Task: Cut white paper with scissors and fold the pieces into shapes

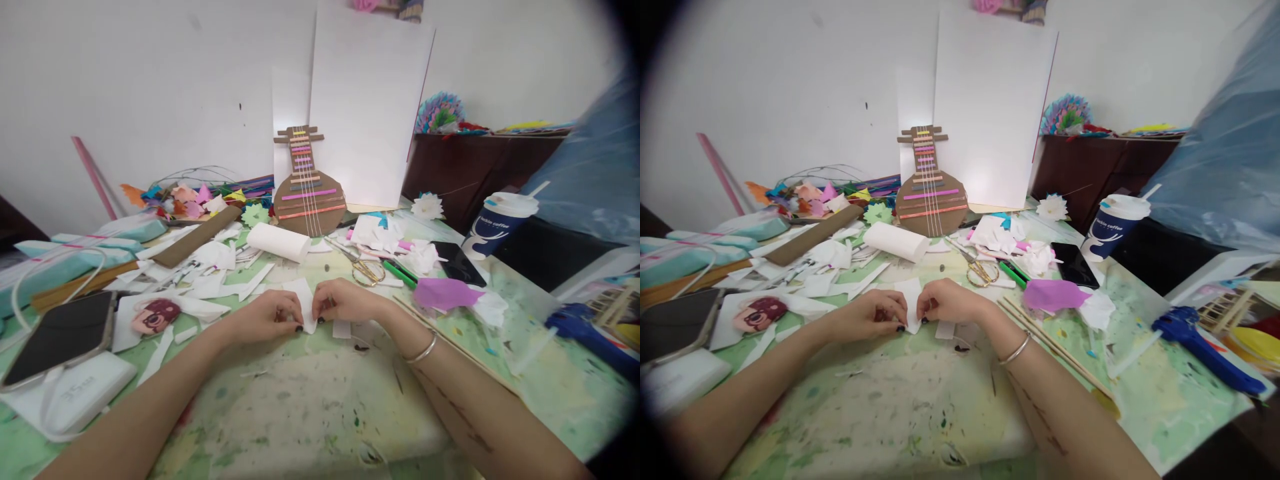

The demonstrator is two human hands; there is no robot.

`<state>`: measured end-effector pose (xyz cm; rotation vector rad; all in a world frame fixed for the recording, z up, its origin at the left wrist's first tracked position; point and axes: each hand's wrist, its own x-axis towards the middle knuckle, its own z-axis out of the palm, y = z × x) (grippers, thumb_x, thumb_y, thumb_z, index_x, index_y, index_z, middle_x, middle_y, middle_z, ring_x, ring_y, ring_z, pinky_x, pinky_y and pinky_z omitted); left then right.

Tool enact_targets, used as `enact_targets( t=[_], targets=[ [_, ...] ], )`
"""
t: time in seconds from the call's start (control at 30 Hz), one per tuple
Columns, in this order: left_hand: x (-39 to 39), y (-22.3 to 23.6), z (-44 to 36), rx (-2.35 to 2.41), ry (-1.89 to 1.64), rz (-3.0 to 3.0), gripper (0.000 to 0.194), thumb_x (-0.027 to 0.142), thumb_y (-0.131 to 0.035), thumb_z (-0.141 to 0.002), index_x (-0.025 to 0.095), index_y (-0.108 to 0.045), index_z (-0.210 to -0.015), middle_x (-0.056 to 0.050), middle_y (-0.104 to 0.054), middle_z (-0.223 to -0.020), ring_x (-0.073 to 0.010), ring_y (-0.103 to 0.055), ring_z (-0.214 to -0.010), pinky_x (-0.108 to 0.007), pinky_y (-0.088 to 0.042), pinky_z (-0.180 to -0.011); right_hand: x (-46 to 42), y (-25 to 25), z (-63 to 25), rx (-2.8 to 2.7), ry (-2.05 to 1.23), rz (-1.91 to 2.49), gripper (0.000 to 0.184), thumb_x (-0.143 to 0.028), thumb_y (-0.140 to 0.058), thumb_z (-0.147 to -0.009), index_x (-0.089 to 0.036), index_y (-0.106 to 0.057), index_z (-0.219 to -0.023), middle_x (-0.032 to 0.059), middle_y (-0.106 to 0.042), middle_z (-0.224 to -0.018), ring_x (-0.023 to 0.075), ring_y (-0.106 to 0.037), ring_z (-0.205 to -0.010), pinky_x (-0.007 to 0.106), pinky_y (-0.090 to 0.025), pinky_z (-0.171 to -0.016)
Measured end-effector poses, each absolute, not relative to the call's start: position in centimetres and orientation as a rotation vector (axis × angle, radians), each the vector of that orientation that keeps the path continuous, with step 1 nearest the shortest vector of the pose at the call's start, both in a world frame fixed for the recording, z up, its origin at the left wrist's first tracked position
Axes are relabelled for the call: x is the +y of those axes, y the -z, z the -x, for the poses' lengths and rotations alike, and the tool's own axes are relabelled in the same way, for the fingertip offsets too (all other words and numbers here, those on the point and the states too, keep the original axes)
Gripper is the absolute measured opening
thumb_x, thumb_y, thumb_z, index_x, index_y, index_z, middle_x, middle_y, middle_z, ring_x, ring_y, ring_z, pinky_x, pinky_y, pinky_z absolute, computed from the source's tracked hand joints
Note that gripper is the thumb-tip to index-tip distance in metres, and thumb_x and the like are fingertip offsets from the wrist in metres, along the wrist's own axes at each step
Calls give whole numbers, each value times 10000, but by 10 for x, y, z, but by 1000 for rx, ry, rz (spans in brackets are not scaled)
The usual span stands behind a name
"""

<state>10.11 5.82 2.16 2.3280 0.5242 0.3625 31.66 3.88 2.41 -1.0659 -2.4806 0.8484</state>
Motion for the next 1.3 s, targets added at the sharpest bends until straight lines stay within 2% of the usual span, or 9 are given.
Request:
enact_targets(
  t=[0.17, 0.27, 0.37, 0.63, 0.93, 1.3],
  targets=[
    [60, -14, -102, 665, -347, -2304, 121, 244, -578, -765, 164, -667, -784, -20, -617, -782, -107, -530, -665, -190, -408, -589, 38, -22, -314, -2517, -758, 1041, 132, -78, -596, -701, -134, -675, -789, 10, -542, -764, 92, -496, -663, 196, -384, -621],
    [60, -9, -103, 811, -334, -2228, 155, 295, -590, -756, 152, -639, -790, 19, -547, -629, -91, -459, -542, -187, -358, -499, 38, -21, -312, -2543, -748, 1030, 120, -97, -583, -710, -134, -662, -793, 2, -535, -737, 90, -487, -650, 194, -372, -607],
    [59, -7, -104, 869, -351, -2183, 142, 287, -589, -751, 153, -628, -777, 38, -506, -569, -90, -436, -521, -187, -334, -481, 38, -21, -311, -2552, -750, 1040, 130, -98, -562, -708, -136, -651, -794, 0, -553, -730, 91, -494, -644, 193, -361, -590],
    [59, -7, -106, 871, -352, -2168, 124, 272, -585, -743, 156, -626, -757, 48, -474, -538, -85, -415, -503, -184, -312, -466, 38, -18, -309, -2520, -740, 1109, 111, -112, -563, -688, -138, -639, -765, -3, -581, -701, 93, -503, -630, 189, -352, -565],
    [54, -10, -108, 864, -382, -2279, 76, 220, -564, -734, 163, -607, -760, 30, -539, -622, -90, -470, -542, -188, -366, -506, 38, -17, -307, -2494, -770, 1157, 110, -127, -577, -694, -138, -646, -780, -11, -579, -672, 84, -493, -605, 183, -340, -547],
    [50, -15, -110, 876, -360, -2415, 75, 203, -524, -752, 169, -590, -746, 19, -549, -655, -104, -482, -568, -202, -360, -532, 39, -17, -307, -2512, -777, 1175, 113, -137, -565, -716, -143, -646, -794, -9, -589, -685, 87, -489, -605, 188, -331, -547]
  ],
)
